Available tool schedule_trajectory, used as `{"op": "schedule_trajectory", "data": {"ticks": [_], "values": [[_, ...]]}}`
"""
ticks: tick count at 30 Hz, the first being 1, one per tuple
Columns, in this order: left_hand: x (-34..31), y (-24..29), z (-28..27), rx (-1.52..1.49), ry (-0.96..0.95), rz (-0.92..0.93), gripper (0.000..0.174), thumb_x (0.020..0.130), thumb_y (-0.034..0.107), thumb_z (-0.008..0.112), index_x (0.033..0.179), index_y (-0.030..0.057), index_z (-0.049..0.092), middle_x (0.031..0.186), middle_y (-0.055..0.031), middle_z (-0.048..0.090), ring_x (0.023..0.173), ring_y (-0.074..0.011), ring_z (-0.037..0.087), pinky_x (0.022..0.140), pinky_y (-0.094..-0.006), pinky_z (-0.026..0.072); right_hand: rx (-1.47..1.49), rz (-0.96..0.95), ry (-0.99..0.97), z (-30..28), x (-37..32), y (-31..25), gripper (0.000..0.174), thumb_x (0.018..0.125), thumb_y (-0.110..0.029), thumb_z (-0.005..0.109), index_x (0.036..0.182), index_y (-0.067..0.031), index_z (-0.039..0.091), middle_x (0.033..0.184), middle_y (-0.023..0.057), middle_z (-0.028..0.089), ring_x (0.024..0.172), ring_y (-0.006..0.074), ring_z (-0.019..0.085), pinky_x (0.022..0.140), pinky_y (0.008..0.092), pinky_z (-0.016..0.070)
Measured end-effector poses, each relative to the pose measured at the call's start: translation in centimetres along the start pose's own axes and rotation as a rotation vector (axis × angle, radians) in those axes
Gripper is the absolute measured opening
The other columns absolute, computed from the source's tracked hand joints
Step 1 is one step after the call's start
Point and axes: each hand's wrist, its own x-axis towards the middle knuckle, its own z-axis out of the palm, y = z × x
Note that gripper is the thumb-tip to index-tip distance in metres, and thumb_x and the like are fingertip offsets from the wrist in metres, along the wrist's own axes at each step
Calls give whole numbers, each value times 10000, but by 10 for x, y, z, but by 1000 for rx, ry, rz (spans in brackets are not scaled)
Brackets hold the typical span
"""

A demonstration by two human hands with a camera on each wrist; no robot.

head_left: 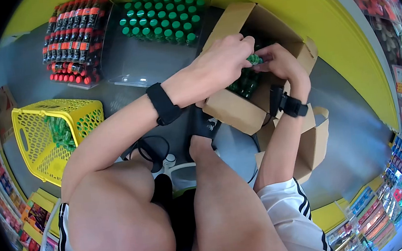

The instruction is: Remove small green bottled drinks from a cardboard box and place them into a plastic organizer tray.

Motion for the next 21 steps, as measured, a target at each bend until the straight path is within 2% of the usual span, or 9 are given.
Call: {"op": "schedule_trajectory", "data": {"ticks": [1,3,4,5,8,9,11,18,21], "values": [[-6,-1,-5,0,31,19,213,922,35,721,1076,-27,587,1063,-208,672,958,-452,644,783,-486,519,-7,-9,-12,4,-2,-3,316,860,27,782,1175,21,754,991,110,786,892,174,712,871,328,548],[-10,2,-12,-49,48,-15,206,923,19,712,1076,-23,582,1068,-198,665,943,-443,640,775,-479,515,219,-101,20,3,-11,2,406,828,-90,858,1213,-15,752,935,136,776,875,208,729,818,354,549],[-16,0,-19,-98,71,-56,200,923,4,704,1076,-19,577,1073,-188,659,929,-435,637,768,-473,510,275,-152,115,9,-17,-3,389,853,-77,833,1225,-4,745,886,114,758,771,164,676,764,328,536],[-18,-2,-21,-97,72,-55,200,923,4,704,1076,-19,577,1073,-188,659,929,-435,637,768,-473,510,274,-153,116,10,-24,-6,389,853,-77,833,1225,-4,745,886,114,758,771,164,676,764,328,536],[-27,-12,-28,-83,174,-2,209,920,-33,689,1083,16,568,1060,-161,644,923,-398,638,747,-453,505,284,-188,166,11,-28,-27,380,867,-79,816,1238,-30,752,878,95,735,719,123,564,719,303,506],[-30,-13,-30,-83,180,-5,209,920,-33,689,1083,16,568,1060,-161,644,923,-398,638,747,-453,505,280,-191,161,12,-30,-33,380,867,-79,816,1238,-30,752,878,95,735,719,123,564,719,303,506],[-39,-17,-37,-110,227,-12,215,921,-26,690,1093,18,569,1057,-159,639,922,-393,641,750,-454,506,280,-273,294,17,-37,-51,363,856,-69,812,1216,-52,767,889,86,741,739,135,574,723,306,507],[-61,-24,-54,12,257,-50,276,918,-11,700,1170,41,600,1055,-148,664,924,-378,653,771,-441,527,265,-399,425,27,-48,-94,345,832,-55,814,1175,-51,773,907,89,742,740,175,601,732,312,515],[-72,-41,-50,54,369,32,329,910,6,718,1225,48,630,1081,-144,683,934,-361,665,779,-411,552,159,-428,469,29,-55,-119,305,837,-54,815,1140,-47,777,893,90,728,729,179,611,714,317,520]]}}
